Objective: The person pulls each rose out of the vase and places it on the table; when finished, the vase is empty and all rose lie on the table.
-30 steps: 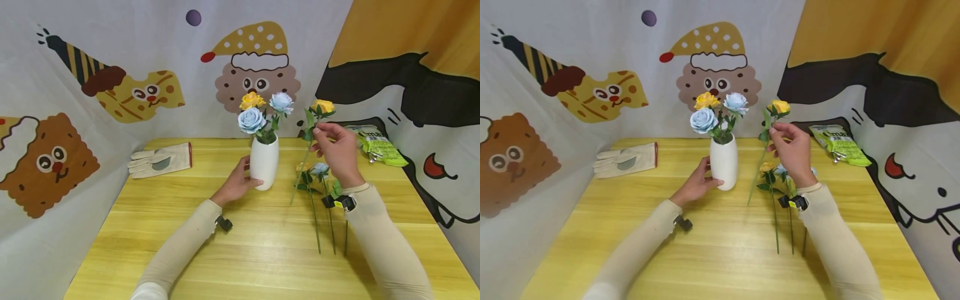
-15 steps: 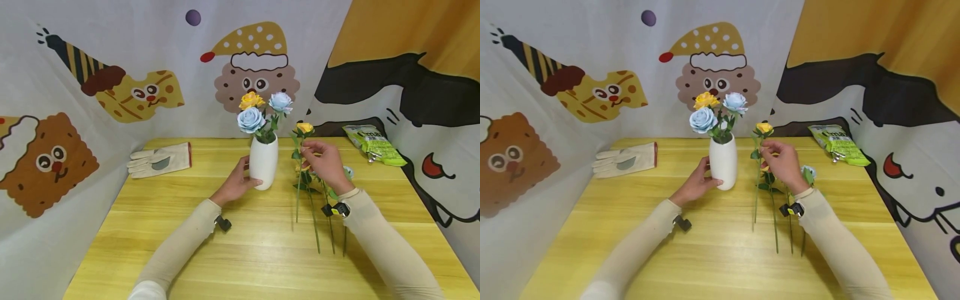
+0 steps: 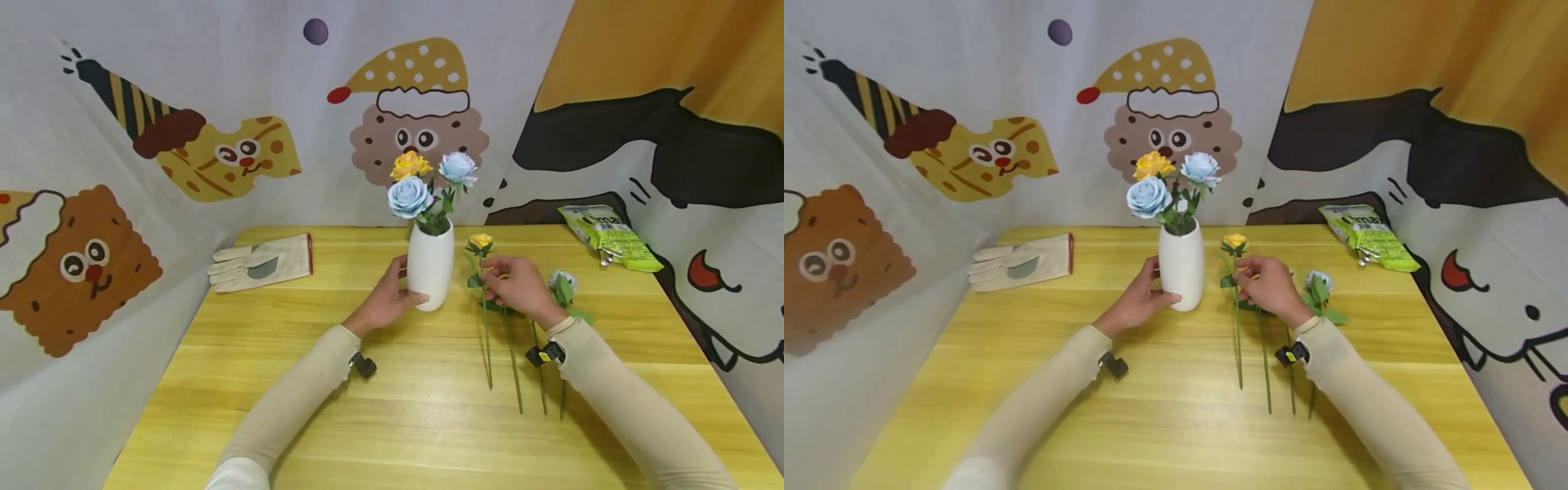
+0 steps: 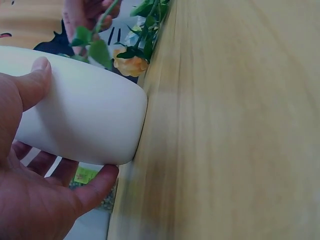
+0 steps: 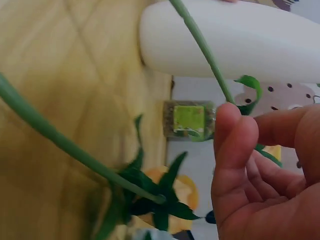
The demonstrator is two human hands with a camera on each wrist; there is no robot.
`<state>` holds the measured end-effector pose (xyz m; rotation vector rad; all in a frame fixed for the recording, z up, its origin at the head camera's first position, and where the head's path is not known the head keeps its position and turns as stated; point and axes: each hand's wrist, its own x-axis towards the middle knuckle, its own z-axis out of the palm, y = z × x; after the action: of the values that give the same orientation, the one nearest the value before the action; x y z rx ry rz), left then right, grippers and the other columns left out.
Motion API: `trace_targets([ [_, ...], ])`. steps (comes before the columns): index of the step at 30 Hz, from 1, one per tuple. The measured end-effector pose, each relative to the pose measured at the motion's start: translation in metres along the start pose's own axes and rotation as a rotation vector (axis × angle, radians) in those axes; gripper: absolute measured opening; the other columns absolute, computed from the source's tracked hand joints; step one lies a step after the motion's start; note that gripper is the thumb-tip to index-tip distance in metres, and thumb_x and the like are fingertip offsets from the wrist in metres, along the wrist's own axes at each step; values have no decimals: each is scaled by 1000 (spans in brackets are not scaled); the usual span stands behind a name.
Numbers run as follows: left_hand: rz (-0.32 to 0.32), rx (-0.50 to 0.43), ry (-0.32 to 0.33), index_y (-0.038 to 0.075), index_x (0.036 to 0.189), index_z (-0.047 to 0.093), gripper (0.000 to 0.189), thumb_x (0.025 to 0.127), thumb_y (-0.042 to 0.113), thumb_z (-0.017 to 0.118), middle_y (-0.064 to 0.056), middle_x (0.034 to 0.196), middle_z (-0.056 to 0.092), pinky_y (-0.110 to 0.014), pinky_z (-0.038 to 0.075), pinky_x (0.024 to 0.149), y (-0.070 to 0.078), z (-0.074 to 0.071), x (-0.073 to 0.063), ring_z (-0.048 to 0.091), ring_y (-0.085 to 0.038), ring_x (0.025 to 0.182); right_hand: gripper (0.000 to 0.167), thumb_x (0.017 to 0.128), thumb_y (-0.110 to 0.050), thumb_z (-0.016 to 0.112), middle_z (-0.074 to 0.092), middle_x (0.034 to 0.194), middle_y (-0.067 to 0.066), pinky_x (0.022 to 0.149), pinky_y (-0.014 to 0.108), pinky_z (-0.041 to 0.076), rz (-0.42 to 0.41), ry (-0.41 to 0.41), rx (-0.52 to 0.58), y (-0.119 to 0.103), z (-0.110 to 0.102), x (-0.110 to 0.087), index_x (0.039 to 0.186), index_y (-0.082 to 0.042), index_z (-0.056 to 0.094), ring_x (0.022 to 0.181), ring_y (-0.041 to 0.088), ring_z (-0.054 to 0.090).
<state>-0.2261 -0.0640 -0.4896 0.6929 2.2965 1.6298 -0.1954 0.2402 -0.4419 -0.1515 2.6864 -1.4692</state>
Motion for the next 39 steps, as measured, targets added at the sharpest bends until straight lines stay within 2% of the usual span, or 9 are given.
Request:
trace_targets([
  [8,15,-20,-10,12,164,22,89,98,27,79,-13,164,38,-47,55,113,1,1,1,44,-34,149,43,104,-13,65,76,94,22,61,43,66,32,-118,-25,12,13,-2,139,11,60,70,33,75],
  [17,14,-4,-9,12,164,23,89,97,27,79,-12,162,40,-46,56,111,-1,0,1,46,-33,147,41,100,-10,71,78,87,15,57,33,64,81,-181,-50,18,24,-4,134,13,62,63,19,74],
  [27,22,-1,-5,13,164,24,89,97,29,80,-12,161,42,-46,57,110,-3,-1,1,48,-31,146,37,100,-15,73,76,87,10,55,34,63,92,-183,-134,23,31,-4,129,7,67,60,18,72],
  [39,3,10,-6,13,164,24,89,97,29,80,-12,163,40,-45,56,112,0,-3,0,46,-31,148,38,103,-16,70,77,95,16,59,35,66,101,-167,-106,17,22,-5,132,7,66,65,20,75],
])
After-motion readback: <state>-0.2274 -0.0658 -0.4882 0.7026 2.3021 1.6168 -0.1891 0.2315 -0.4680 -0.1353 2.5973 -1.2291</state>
